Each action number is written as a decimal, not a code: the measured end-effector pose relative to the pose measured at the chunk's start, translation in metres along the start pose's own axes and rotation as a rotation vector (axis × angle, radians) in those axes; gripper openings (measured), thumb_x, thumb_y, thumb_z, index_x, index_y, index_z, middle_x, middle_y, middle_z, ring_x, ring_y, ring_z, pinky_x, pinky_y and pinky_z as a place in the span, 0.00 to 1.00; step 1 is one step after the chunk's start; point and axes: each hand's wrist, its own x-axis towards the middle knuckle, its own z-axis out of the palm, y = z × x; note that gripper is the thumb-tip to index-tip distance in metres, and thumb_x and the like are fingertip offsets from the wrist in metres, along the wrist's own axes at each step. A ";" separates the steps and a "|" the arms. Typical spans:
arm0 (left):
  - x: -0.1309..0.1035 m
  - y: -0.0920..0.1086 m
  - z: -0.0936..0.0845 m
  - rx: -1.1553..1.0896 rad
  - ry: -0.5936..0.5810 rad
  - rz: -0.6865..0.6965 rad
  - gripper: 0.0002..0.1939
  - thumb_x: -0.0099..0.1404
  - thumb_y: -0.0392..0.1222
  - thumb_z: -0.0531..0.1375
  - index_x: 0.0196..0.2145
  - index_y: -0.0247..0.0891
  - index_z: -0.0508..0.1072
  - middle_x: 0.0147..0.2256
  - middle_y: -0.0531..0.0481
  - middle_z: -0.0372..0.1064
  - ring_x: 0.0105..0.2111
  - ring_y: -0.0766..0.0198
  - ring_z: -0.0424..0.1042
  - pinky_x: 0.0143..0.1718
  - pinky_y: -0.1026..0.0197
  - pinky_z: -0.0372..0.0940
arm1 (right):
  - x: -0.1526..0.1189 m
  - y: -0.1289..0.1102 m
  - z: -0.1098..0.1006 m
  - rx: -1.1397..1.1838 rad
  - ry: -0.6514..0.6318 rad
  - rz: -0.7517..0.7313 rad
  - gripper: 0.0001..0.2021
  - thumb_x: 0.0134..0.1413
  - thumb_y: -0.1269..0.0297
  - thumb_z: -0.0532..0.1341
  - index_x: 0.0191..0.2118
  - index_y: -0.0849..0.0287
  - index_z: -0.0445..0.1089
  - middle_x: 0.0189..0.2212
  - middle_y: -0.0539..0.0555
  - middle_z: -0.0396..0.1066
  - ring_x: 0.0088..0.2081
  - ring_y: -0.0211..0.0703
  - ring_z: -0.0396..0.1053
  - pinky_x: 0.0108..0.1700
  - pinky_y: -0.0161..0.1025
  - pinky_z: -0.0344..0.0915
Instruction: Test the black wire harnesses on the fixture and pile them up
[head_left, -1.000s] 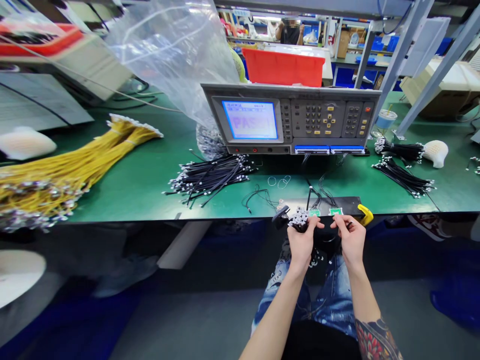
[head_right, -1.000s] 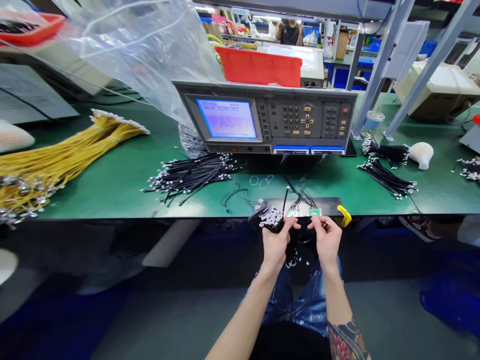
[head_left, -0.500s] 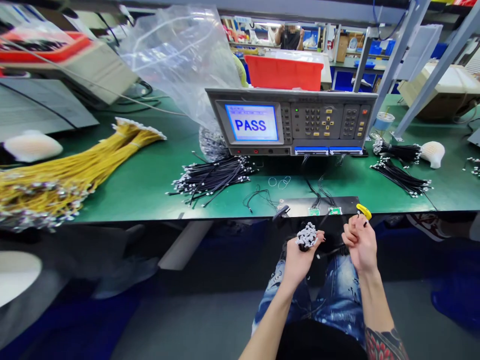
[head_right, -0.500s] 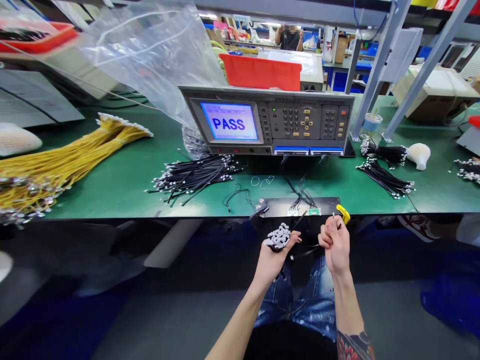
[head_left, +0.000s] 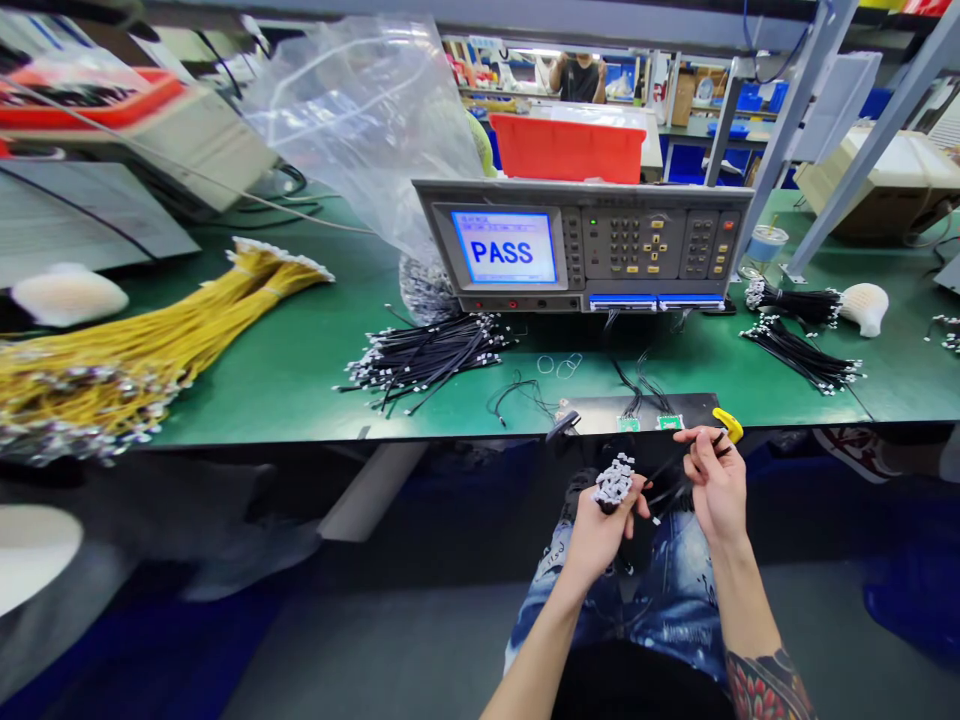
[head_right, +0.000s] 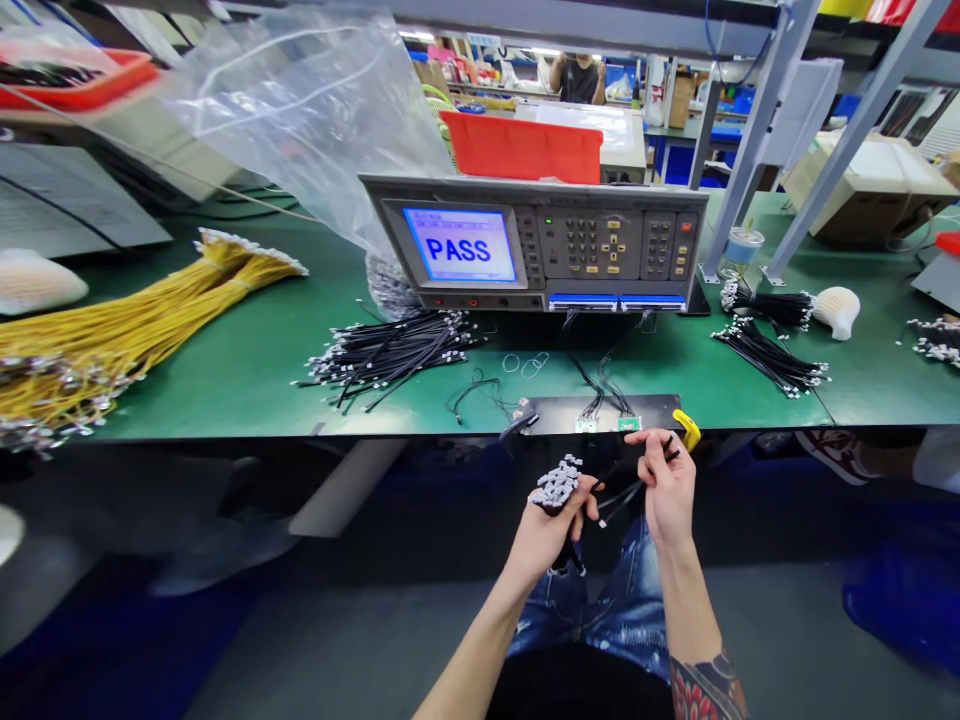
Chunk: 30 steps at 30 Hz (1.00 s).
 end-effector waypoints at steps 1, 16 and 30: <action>0.001 0.001 -0.001 -0.027 0.023 -0.028 0.24 0.57 0.63 0.69 0.30 0.36 0.81 0.19 0.51 0.70 0.15 0.69 0.61 0.20 0.64 0.58 | 0.000 -0.001 -0.001 0.040 0.015 0.005 0.18 0.55 0.46 0.70 0.33 0.56 0.70 0.30 0.54 0.77 0.19 0.30 0.43 0.20 0.35 0.41; 0.015 0.017 -0.010 -0.422 0.008 -0.127 0.23 0.46 0.56 0.77 0.31 0.35 0.80 0.22 0.55 0.69 0.12 0.82 0.43 0.16 0.67 0.36 | 0.009 0.030 -0.007 -0.353 -0.048 -0.063 0.17 0.56 0.49 0.68 0.30 0.60 0.79 0.20 0.49 0.71 0.21 0.36 0.59 0.26 0.37 0.55; 0.028 0.009 0.003 -0.122 0.127 -0.004 0.21 0.55 0.59 0.72 0.29 0.36 0.81 0.24 0.45 0.78 0.16 0.69 0.62 0.16 0.66 0.53 | 0.015 0.028 -0.001 -0.369 -0.028 -0.069 0.18 0.56 0.48 0.67 0.26 0.59 0.75 0.19 0.50 0.71 0.23 0.40 0.65 0.31 0.39 0.63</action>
